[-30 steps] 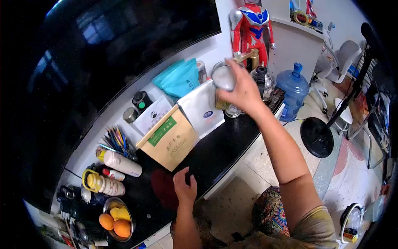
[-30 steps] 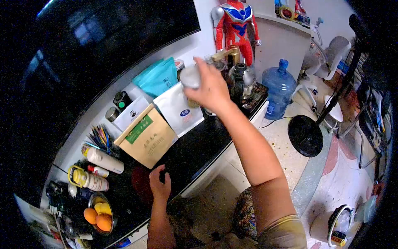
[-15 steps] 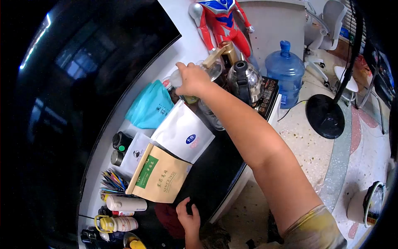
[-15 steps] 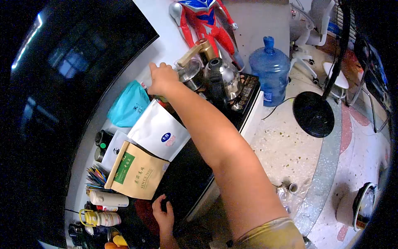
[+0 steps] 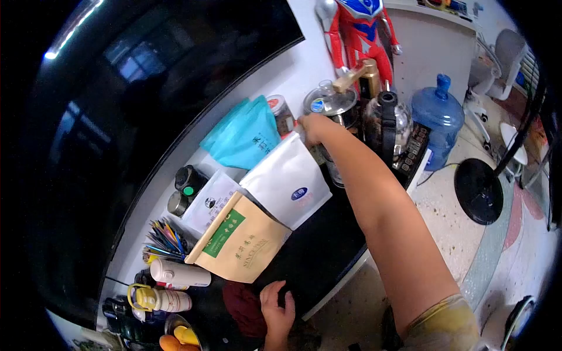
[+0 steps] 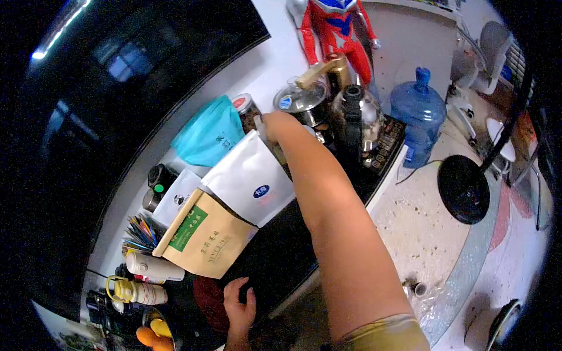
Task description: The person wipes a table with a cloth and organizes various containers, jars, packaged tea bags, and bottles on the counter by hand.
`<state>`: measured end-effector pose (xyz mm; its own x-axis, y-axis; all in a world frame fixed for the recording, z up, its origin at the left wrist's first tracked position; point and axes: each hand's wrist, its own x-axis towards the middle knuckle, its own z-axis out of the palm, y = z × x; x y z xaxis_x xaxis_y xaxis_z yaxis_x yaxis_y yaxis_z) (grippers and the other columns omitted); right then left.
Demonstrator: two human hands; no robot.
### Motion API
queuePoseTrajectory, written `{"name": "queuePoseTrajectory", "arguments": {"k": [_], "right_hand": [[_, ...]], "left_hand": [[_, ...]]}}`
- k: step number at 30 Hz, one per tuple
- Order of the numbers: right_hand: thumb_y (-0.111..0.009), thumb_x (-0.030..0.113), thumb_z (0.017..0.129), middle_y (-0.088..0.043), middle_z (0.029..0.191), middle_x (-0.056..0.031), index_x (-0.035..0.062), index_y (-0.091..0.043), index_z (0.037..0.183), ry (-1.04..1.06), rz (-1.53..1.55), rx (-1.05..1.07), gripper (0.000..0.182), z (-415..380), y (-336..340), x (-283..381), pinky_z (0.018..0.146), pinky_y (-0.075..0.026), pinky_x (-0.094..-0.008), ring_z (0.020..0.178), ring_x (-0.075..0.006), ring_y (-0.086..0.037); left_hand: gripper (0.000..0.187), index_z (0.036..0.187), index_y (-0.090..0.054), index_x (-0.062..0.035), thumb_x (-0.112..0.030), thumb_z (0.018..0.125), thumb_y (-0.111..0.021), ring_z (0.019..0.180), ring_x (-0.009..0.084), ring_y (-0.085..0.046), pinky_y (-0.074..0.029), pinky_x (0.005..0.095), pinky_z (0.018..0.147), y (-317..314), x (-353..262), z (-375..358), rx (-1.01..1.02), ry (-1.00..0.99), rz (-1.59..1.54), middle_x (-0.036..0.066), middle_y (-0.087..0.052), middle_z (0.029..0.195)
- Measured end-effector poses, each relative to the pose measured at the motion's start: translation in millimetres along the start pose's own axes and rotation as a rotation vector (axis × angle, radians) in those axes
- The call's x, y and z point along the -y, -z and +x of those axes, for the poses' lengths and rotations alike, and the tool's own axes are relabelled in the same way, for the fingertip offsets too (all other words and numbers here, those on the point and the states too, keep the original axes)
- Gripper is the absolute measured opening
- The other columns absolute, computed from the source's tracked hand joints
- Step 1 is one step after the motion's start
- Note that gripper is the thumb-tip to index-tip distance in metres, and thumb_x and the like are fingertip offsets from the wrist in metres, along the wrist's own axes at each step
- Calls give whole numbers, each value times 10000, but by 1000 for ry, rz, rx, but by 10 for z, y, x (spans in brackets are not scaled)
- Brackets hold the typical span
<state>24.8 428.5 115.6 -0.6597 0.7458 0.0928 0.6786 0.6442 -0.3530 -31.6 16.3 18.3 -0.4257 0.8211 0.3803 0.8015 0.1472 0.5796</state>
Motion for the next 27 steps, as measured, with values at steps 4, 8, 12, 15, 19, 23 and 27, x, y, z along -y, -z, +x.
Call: {"name": "queuePoseTrajectory", "arguments": {"k": [4,8,12,15,19,23,27], "right_hand": [[-437,103,845,-551,1132,-167,58,-523,1148,-42,-21,29,318,152,-163,60,870,-442,-414,1044,-327,-534],[-380,257,906,-522,1175,-167,96,-498,1201,-111,190,76,355,391,-419,-58,906,-413,-412,1077,-319,-514],[-335,322,919,-505,1199,-162,106,-476,1222,-1,32,132,398,256,-329,-25,915,-403,-413,1083,-316,-511],[-369,262,904,-479,1227,-166,141,-422,1275,-31,11,104,393,137,-216,53,911,-411,-398,1092,-304,-504],[-450,171,852,-488,1202,-184,134,-452,1246,-31,-23,-13,396,-91,86,142,894,-421,-389,1075,-314,-511],[-539,24,712,-534,1091,-186,85,-519,1133,63,-104,-74,426,-672,521,94,860,-432,-388,1007,-329,-531],[-560,14,712,-568,918,-171,52,-558,1048,323,180,-462,338,-1680,683,-283,786,-448,-397,902,-326,-558]], "left_hand": [[271,952,-575,-16,7,683,-602,904,322,-525,-401,381,820,17,4,10,-6,-17,-13,152,-574,950],[245,923,-584,-18,4,680,-606,898,312,-529,-403,375,816,32,9,7,-24,-33,-25,145,-576,947],[232,910,-587,-16,-1,680,-609,897,310,-530,-408,376,809,45,-5,4,-21,-32,-76,143,-576,941],[230,907,-588,-16,1,679,-610,892,312,-531,-411,378,804,45,16,-6,-39,-56,-84,140,-576,933],[228,906,-587,-16,0,680,-612,890,317,-529,-412,383,803,54,-9,-1,-29,-60,-46,141,-576,924],[207,907,-581,-16,-14,701,-604,891,323,-525,-407,387,807,81,-6,-21,-35,-77,-40,142,-577,924],[183,902,-583,-18,-23,719,-590,898,323,-521,-399,386,816,45,58,-58,-56,-94,-26,147,-577,928]]}}
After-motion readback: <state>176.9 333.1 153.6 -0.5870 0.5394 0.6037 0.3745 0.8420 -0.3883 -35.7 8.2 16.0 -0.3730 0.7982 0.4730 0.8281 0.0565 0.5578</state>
